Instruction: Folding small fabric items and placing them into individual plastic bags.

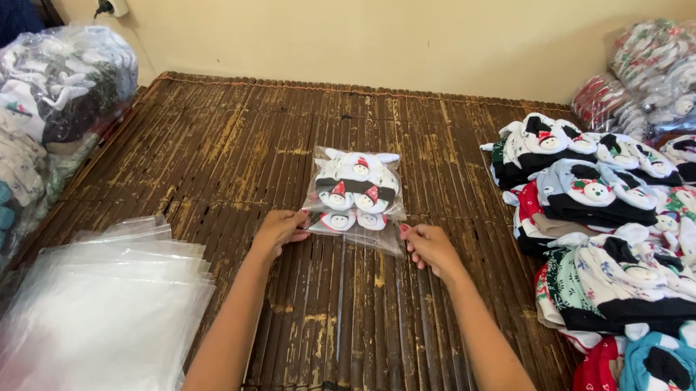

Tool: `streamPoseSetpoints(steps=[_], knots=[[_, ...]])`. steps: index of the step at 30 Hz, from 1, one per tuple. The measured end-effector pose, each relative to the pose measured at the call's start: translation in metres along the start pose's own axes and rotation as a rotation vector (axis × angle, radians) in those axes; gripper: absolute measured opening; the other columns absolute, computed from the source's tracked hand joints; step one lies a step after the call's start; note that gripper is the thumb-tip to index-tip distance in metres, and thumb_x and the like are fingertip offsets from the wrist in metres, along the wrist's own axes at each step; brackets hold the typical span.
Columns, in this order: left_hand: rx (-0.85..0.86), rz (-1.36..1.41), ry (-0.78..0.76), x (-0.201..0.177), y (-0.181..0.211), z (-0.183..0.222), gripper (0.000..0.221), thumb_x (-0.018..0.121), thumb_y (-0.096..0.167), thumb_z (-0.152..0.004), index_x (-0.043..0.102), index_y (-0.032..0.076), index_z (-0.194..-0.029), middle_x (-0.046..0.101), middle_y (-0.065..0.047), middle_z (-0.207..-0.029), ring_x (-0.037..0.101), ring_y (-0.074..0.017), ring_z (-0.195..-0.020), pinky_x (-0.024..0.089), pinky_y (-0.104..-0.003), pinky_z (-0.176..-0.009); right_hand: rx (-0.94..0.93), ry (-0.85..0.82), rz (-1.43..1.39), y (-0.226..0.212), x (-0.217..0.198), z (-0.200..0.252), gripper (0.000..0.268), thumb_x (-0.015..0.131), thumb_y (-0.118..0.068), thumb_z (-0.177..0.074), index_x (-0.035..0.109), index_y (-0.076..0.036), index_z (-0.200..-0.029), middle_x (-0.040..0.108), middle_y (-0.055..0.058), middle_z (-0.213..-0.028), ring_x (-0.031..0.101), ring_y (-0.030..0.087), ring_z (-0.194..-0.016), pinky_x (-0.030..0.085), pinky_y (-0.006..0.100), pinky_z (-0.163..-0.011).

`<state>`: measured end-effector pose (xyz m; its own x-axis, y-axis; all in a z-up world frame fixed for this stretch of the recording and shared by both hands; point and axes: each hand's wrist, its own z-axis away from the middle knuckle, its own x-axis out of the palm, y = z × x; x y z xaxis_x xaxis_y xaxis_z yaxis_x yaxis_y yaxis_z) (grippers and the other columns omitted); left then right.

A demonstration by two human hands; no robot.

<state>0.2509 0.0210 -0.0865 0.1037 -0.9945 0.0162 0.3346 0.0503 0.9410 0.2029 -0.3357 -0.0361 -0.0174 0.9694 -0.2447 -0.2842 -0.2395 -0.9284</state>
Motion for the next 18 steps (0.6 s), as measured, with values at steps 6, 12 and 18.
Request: streamPoseSetpoints(steps=[6,12,18], knots=[[-0.063,-0.21,-0.135,-0.009,0.02,0.03,0.042,0.071,0.012,-0.088,0.065,-0.009,-0.124,0.064,-0.014,-0.065,0.064,-0.0164,-0.047,0.06,-0.023,-0.045,0.094,-0.168,-0.003,-0.033,-0.005,0.039,0.03,0.067,-0.009,-0.093,0.063,0.015,-0.111,0.05,0.006,-0.058,0.042,0.007,-0.035,0.034,0.016,-0.025],[-0.107,0.034,-0.178,-0.013,0.006,0.022,0.035,0.07,0.007,-0.091,0.061,-0.01,-0.12,0.074,-0.028,-0.104,0.077,-0.0308,-0.091,0.064,-0.036,-0.079,0.102,-0.167,-0.184,-0.005,-0.006,0.004,0.027,0.072,-0.007,-0.091,0.064,0.011,-0.111,0.076,0.024,-0.086,0.077,0.024,-0.067,0.063,0.028,-0.054],[0.111,0.119,-0.115,-0.007,0.005,0.034,0.021,0.069,0.003,-0.093,0.064,-0.009,-0.109,0.073,-0.028,-0.107,0.076,-0.0304,-0.098,0.064,-0.038,-0.087,-0.225,-0.043,-0.304,0.003,0.007,0.004,0.012,0.07,0.01,-0.087,0.065,0.013,-0.098,0.07,0.034,-0.1,0.074,0.033,-0.089,0.063,0.042,-0.084]])
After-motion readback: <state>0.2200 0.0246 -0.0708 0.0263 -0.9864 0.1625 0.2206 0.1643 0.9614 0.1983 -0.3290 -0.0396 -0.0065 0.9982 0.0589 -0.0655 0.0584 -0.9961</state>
